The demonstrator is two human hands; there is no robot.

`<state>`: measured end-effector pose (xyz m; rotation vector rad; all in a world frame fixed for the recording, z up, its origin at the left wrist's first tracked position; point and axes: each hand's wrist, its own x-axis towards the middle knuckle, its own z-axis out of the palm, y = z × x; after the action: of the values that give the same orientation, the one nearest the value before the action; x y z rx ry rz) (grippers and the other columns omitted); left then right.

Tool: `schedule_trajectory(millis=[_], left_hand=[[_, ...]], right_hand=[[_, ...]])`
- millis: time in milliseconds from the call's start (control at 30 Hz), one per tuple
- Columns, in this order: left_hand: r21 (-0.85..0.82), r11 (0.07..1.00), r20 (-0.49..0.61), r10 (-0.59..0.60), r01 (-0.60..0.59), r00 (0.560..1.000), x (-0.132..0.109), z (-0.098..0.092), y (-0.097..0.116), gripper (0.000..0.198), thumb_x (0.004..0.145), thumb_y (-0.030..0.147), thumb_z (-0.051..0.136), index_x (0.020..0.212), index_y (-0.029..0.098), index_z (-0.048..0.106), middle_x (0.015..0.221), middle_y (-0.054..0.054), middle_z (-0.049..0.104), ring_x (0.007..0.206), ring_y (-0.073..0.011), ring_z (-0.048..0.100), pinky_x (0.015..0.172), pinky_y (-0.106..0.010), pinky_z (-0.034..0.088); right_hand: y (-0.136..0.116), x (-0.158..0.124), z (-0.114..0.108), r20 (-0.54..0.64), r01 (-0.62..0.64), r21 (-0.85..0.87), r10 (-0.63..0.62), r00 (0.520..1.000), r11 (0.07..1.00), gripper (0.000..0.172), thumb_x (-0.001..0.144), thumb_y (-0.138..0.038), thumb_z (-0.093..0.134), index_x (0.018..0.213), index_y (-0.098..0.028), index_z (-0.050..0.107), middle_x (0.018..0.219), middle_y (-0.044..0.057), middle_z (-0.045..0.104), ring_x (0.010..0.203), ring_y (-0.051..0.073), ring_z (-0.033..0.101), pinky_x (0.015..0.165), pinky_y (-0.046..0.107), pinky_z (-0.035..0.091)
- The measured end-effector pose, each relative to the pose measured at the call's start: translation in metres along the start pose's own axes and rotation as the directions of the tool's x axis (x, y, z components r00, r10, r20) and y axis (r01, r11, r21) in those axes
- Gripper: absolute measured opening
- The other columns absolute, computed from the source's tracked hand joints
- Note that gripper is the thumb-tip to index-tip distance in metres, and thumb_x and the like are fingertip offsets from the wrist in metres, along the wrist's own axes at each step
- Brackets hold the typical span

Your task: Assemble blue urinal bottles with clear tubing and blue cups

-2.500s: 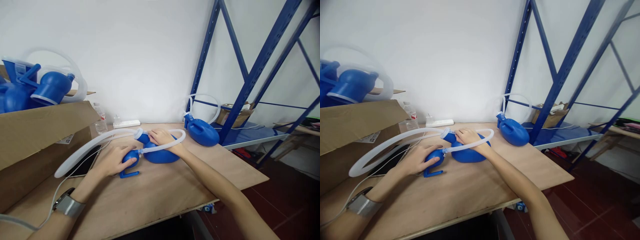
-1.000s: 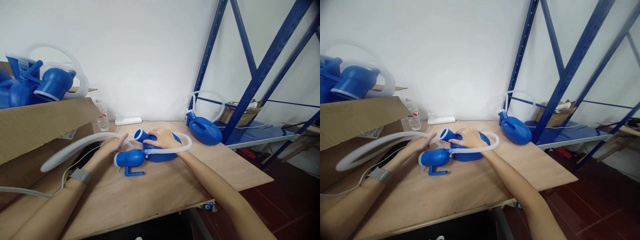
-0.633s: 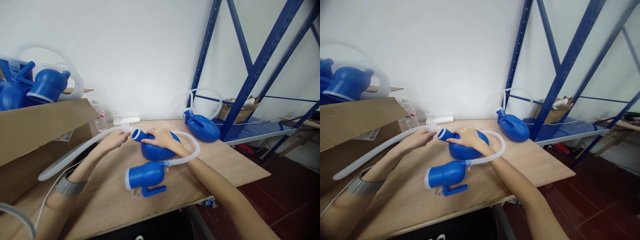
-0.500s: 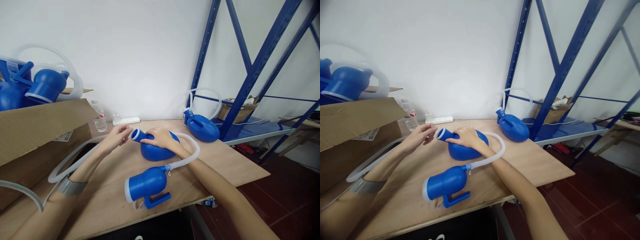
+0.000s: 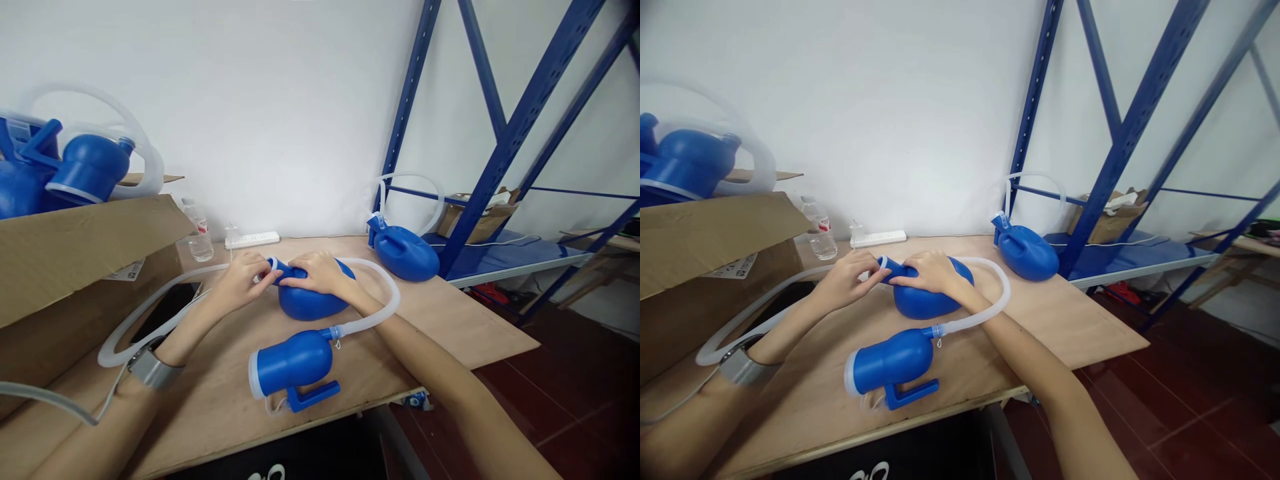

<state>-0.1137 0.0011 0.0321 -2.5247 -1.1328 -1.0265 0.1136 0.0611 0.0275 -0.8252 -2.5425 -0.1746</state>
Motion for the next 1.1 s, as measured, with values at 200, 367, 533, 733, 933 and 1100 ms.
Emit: schedule_trajectory(millis=[200, 367, 533, 733, 933, 1100], left_hand=[[-0.164, 0.975, 0.103, -0.136, 0.152, 0.985, 0.006, -0.005, 0.014, 0.042, 0.096, 0.035, 0.051, 0.058, 0.02, 0.045, 0.056, 0.002, 0.051, 0.055, -0.0119, 0.046, 0.058, -0.026, 0.033], [-0.231, 0.958, 0.196, -0.125, 0.169, 0.973, 0.01, -0.014, 0.015, 0.043, 0.094, 0.036, 0.051, 0.055, 0.019, 0.045, 0.053, 0.002, 0.048, 0.056, -0.012, 0.043, 0.058, -0.027, 0.031], [-0.261, 0.946, 0.246, -0.127, 0.192, 0.961, 0.013, -0.019, 0.013, 0.043, 0.093, 0.038, 0.051, 0.055, 0.019, 0.047, 0.054, 0.002, 0.047, 0.055, -0.0116, 0.041, 0.057, -0.027, 0.031], [-0.272, 0.936, 0.274, -0.147, 0.223, 0.95, 0.013, -0.021, 0.015, 0.046, 0.093, 0.041, 0.052, 0.053, 0.019, 0.044, 0.053, 0.002, 0.045, 0.056, -0.0114, 0.039, 0.057, -0.027, 0.031], [-0.156, 0.948, 0.165, -0.251, 0.277, 0.954, 0.003, -0.027, 0.025, 0.039, 0.093, 0.047, 0.056, 0.067, 0.019, 0.063, 0.068, -0.001, 0.067, 0.067, -0.0159, 0.059, 0.062, -0.027, 0.04], [-0.071, 0.955, 0.022, -0.286, 0.287, 0.958, -0.005, -0.03, 0.032, 0.034, 0.092, 0.047, 0.057, 0.077, 0.019, 0.067, 0.078, -0.004, 0.072, 0.073, -0.019, 0.064, 0.069, -0.03, 0.044]], right_hand=[[0.001, -0.003, -0.001, -0.037, 0.056, 0.105, -0.052, 0.998, 0.993, 0.047, 0.093, -0.063, 0.065, 0.104, -0.02, 0.08, 0.1, 0.009, 0.08, 0.091, 0.026, 0.072, 0.078, 0.032, 0.043], [0.003, -0.005, -0.001, -0.07, 0.1, 0.187, -0.088, 0.994, 0.977, 0.044, 0.09, -0.062, 0.069, 0.107, -0.023, 0.081, 0.1, 0.008, 0.081, 0.09, 0.026, 0.073, 0.079, 0.032, 0.045], [0.002, -0.005, 0.001, -0.089, 0.102, 0.22, -0.084, 0.992, 0.97, 0.041, 0.09, -0.061, 0.07, 0.108, -0.025, 0.081, 0.098, 0.006, 0.081, 0.091, 0.025, 0.073, 0.08, 0.031, 0.046], [0.002, -0.005, 0.001, -0.082, 0.096, 0.183, -0.083, 0.993, 0.978, 0.043, 0.089, -0.061, 0.071, 0.106, -0.024, 0.082, 0.098, 0.007, 0.081, 0.092, 0.026, 0.073, 0.079, 0.031, 0.046], [-0.001, -0.004, -0.001, -0.063, 0.072, 0.18, -0.062, 0.996, 0.981, 0.044, 0.09, -0.06, 0.07, 0.111, -0.023, 0.081, 0.102, 0.008, 0.081, 0.092, 0.025, 0.073, 0.079, 0.03, 0.046], [0.002, -0.003, 0.001, -0.053, 0.058, 0.18, -0.049, 0.997, 0.982, 0.043, 0.091, -0.061, 0.069, 0.109, -0.024, 0.081, 0.1, 0.007, 0.081, 0.091, 0.024, 0.072, 0.079, 0.03, 0.046]])
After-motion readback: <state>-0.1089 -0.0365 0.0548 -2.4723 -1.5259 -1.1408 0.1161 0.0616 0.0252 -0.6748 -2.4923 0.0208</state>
